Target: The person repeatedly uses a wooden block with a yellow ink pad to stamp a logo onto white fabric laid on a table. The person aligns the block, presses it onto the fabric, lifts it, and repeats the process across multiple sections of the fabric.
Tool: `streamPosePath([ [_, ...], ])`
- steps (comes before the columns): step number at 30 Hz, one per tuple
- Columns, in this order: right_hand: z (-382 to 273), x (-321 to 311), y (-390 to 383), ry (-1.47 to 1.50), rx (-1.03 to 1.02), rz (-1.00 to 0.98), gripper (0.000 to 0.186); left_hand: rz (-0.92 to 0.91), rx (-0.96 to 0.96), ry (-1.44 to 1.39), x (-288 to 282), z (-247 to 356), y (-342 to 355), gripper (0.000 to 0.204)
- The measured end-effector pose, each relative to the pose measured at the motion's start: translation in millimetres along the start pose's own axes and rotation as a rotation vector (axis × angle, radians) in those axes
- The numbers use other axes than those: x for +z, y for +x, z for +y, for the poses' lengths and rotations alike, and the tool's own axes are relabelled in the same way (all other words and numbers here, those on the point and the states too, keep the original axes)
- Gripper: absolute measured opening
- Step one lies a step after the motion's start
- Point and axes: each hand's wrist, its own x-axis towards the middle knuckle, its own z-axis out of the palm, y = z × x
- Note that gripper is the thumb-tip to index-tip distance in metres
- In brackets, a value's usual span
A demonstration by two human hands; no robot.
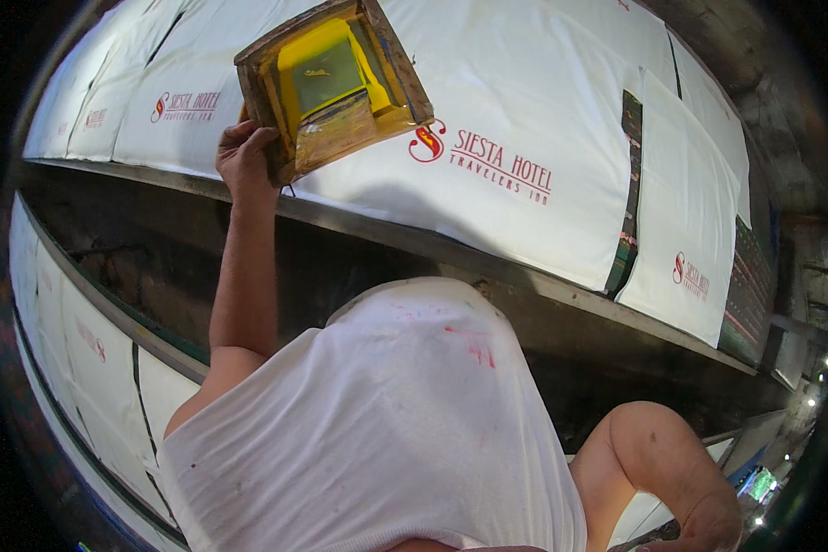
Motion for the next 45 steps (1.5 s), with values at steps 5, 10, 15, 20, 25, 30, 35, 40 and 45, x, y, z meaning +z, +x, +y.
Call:
streamPosePath([
  [5,-40,-22,-44,-0.009,-0.026,-0.010,0.018,0.014,0.119,0.011,16,9,-27,0.027],
  [10,-87,-64,-98,-0.022,-0.030,-0.063,0.012,-0.002,0.153,-0.054,35,0,-90,0.024],
  [15,-95,-63,-198,0.063,-0.221,0.445,0.021,0.103,0.028,0.258,77,4,-158,0.047],
  [20,-46,-85,-331,0.146,0.819,-0.007,0.010,0.159,0.089,0.073,67,5,-244,0.046],
  [25,-44,-64,-395,0.300,1.129,-0.218,0.012,0.128,0.017,0.139,76,7,-276,0.034],
  [30,-66,-70,-421,0.364,1.183,-0.097,0.009,-0.004,0.052,0.118,73,0,-258,0.031],
  [35,-88,-86,-438,0.290,1.219,0.041,0.007,-0.041,-0.038,0.140,144,-40,-244,0.032],
  [40,-103,-91,-460,0.073,1.487,0.132,0.009,-0.278,-0.040,0.146,200,-112,-250,0.033],
  [45,-75,-72,-468,-0.224,1.444,0.608,0.021,-0.303,-0.168,0.185,262,-177,-306,0.027],
])
